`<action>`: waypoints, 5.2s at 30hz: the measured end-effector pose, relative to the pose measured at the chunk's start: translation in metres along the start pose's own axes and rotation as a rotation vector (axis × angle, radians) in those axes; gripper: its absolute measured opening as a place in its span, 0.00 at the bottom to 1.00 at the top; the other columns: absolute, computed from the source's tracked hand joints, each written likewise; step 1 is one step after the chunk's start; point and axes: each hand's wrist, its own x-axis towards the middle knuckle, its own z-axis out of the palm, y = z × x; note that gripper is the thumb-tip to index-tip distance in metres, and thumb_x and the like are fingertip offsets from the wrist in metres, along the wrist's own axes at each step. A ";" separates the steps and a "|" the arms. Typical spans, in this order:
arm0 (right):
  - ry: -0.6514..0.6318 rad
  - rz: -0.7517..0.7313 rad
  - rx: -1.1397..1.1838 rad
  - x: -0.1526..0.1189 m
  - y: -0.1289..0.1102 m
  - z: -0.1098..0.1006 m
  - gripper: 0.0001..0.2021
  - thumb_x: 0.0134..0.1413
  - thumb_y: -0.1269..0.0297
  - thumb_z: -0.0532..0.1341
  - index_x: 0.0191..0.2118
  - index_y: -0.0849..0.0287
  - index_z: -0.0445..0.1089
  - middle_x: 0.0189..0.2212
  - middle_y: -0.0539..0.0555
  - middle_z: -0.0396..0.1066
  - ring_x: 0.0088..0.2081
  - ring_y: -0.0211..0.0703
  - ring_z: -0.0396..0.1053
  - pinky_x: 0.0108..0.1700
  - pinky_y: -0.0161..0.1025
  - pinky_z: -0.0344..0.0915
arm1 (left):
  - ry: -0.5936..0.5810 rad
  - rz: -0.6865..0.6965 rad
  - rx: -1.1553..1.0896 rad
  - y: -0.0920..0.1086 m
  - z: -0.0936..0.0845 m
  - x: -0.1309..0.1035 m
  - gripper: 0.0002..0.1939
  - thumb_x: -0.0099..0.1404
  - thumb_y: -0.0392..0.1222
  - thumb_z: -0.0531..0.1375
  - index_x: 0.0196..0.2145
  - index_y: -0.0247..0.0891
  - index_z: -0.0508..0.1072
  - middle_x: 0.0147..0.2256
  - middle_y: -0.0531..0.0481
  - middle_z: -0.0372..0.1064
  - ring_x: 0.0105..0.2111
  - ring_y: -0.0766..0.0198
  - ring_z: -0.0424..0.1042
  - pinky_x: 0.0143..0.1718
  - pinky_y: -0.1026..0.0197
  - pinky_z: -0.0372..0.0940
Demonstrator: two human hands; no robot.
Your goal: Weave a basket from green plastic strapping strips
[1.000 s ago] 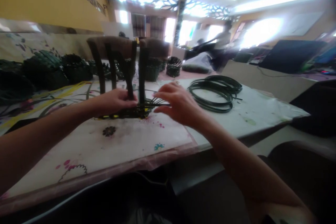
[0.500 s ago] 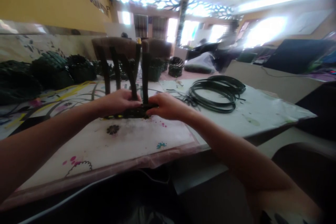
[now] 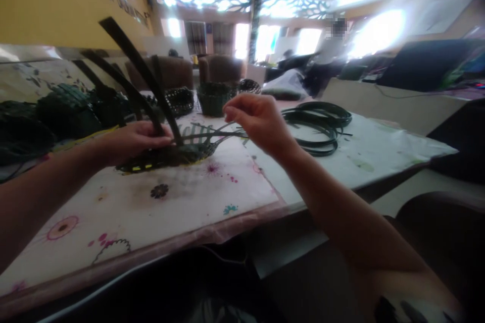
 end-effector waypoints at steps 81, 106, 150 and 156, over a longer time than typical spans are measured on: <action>-0.141 0.079 -0.546 -0.050 0.001 0.051 0.12 0.50 0.70 0.56 0.21 0.57 0.53 0.22 0.50 0.59 0.25 0.36 0.50 0.30 0.39 0.42 | 0.020 0.153 0.105 0.027 0.052 0.037 0.12 0.58 0.48 0.59 0.33 0.36 0.75 0.31 0.48 0.73 0.31 0.62 0.69 0.34 0.61 0.61; -0.433 -0.035 -0.461 -0.042 0.006 0.031 0.11 0.56 0.68 0.55 0.24 0.57 0.55 0.23 0.49 0.59 0.27 0.36 0.53 0.31 0.37 0.46 | 0.048 0.090 0.234 0.034 0.054 0.036 0.14 0.59 0.49 0.59 0.29 0.35 0.74 0.30 0.47 0.71 0.30 0.60 0.67 0.34 0.59 0.59; -0.261 0.058 -0.825 -0.051 -0.008 0.071 0.11 0.55 0.69 0.54 0.31 0.60 0.74 0.29 0.58 0.75 0.27 0.41 0.65 0.29 0.41 0.45 | 0.032 0.104 0.200 0.030 0.058 0.035 0.13 0.59 0.48 0.59 0.29 0.34 0.74 0.28 0.49 0.71 0.29 0.63 0.67 0.33 0.61 0.61; -0.309 -0.032 -0.850 -0.055 -0.010 0.071 0.11 0.54 0.72 0.53 0.34 0.62 0.74 0.29 0.58 0.75 0.28 0.42 0.66 0.29 0.41 0.44 | 0.032 0.123 0.174 0.027 0.059 0.034 0.12 0.58 0.47 0.59 0.30 0.35 0.75 0.27 0.50 0.72 0.29 0.63 0.68 0.34 0.62 0.61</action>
